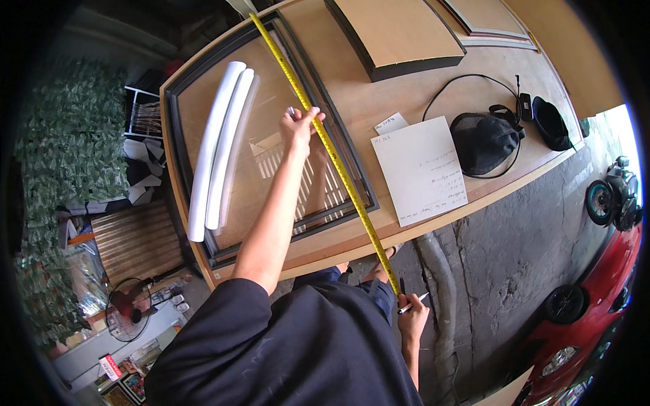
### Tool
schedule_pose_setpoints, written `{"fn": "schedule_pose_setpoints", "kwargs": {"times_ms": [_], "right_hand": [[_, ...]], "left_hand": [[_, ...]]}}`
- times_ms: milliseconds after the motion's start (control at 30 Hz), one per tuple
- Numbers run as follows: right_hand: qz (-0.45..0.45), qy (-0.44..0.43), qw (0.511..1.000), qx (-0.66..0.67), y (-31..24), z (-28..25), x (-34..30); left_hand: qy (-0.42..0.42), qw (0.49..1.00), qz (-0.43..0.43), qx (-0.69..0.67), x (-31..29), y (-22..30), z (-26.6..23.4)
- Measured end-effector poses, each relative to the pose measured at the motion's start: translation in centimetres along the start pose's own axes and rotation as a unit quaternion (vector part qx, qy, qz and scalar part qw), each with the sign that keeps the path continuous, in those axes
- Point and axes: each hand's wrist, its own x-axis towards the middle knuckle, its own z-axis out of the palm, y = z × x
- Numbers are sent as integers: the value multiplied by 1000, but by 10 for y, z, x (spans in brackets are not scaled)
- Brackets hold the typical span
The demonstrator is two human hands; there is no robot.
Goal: The person measures several picture frames and boards with a tape measure, records dimensions on a notepad, and moves items between a workbench and a display rack. The person handles frames, boards, a tape measure, and a notepad throughout the sequence.
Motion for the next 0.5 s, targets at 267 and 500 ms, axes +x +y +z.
{"fn": "schedule_pose_setpoints", "kwargs": {"times_ms": [267,500], "right_hand": [[55,5,998,-29,-15,13,-1],[64,4,997,-38,-21,12,9]], "left_hand": [[10,992,15,125,-19,-22,12],[13,994,9,112,-16,-33,10]]}}
